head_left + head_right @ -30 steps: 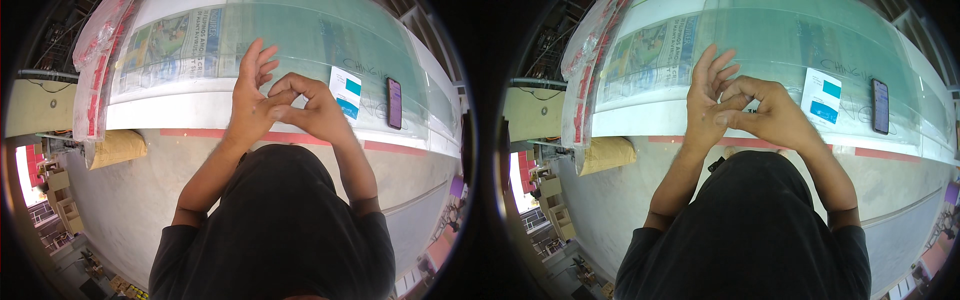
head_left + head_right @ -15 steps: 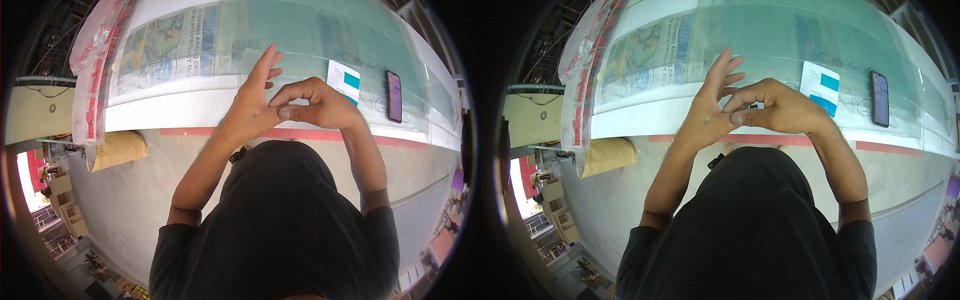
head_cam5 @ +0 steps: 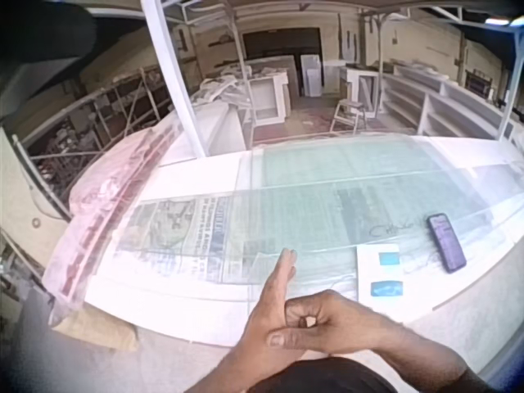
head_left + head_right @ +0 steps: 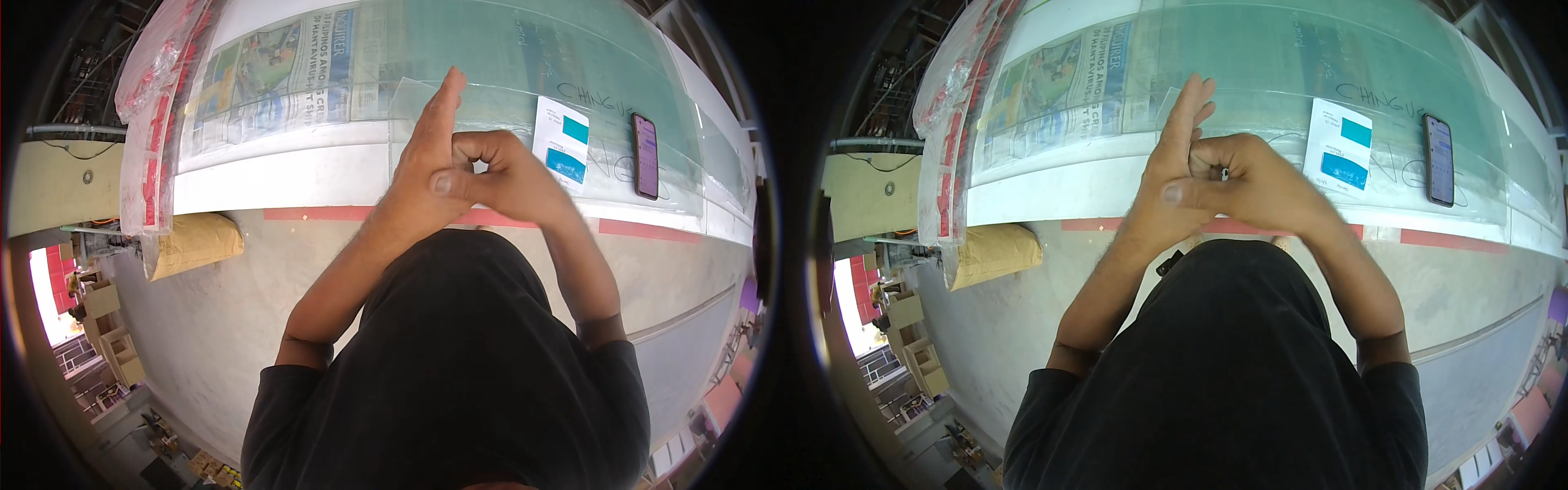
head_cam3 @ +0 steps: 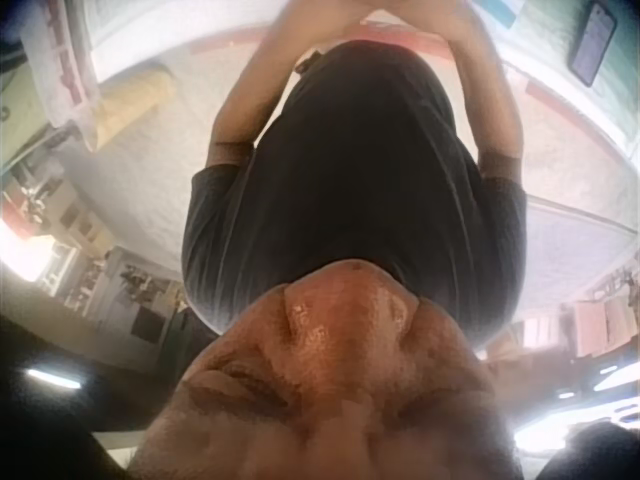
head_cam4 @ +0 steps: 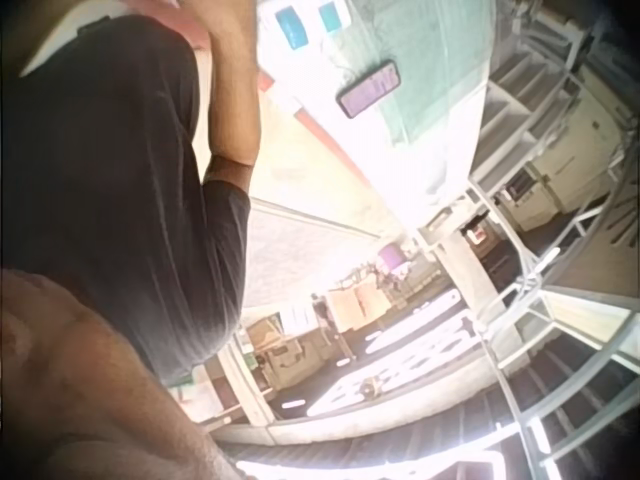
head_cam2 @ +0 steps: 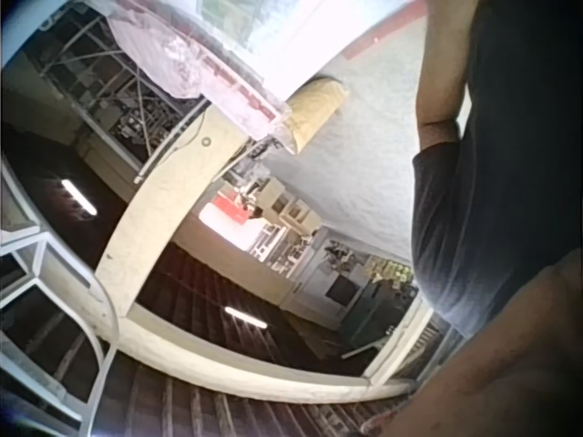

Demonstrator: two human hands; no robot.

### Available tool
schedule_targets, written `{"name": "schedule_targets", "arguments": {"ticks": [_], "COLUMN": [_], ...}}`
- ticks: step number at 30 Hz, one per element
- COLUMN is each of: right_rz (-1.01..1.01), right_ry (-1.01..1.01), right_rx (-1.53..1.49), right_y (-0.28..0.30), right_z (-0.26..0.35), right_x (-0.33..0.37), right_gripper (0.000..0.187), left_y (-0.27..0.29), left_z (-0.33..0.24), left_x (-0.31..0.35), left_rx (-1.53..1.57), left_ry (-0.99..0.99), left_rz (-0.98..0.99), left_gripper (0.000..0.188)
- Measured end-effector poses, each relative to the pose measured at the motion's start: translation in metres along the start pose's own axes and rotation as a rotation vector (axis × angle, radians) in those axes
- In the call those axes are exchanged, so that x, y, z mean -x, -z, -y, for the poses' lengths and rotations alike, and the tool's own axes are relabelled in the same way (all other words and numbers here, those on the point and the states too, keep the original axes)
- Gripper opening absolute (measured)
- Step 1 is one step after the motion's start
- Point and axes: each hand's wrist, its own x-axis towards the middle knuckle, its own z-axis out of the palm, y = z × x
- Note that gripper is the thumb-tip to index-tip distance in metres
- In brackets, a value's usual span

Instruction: Preparing and applying a label to a clear plastic piece.

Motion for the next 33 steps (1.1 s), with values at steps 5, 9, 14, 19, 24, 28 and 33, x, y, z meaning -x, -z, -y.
{"name": "schedule_targets", "arguments": {"ticks": [5,9,14,19,24,28,33], "right_rz": [0.162,0.075,-0.049,-0.140,0.015,-0.146,-0.021], "right_ry": [-0.005,0.044,-0.091,-0.055,0.110,0.391,0.340], "right_rx": [-0.081,0.033,0.064,0.127,-0.031,0.198,0.167], "right_y": [0.023,0.015,0.001,0.006,0.024,0.018,0.005], "right_z": [0.001,0.004,0.020,0.016,0.013,0.016,0.016], "right_x": [-0.002,0.002,0.006,0.002,0.011,0.020,0.019], "right_gripper": [0.020,0.027,0.037,0.030,0.016,0.030,0.041], "left_y": [0.007,0.002,-0.009,-0.001,0.012,0.014,0.015], "left_z": [-0.015,-0.012,-0.006,-0.007,-0.014,-0.004,-0.002], "left_x": [0.000,-0.001,-0.005,-0.016,-0.012,-0.010,-0.006], "left_rx": [0.095,0.110,-0.018,-0.045,0.179,0.226,0.341], "left_ry": [0.077,0.042,-0.089,-0.119,0.129,0.138,0.168], "left_rz": [0.117,0.116,-0.005,-0.001,0.172,0.176,0.244], "left_gripper": [0.111,0.105,0.104,0.104,0.120,0.130,0.129]}}
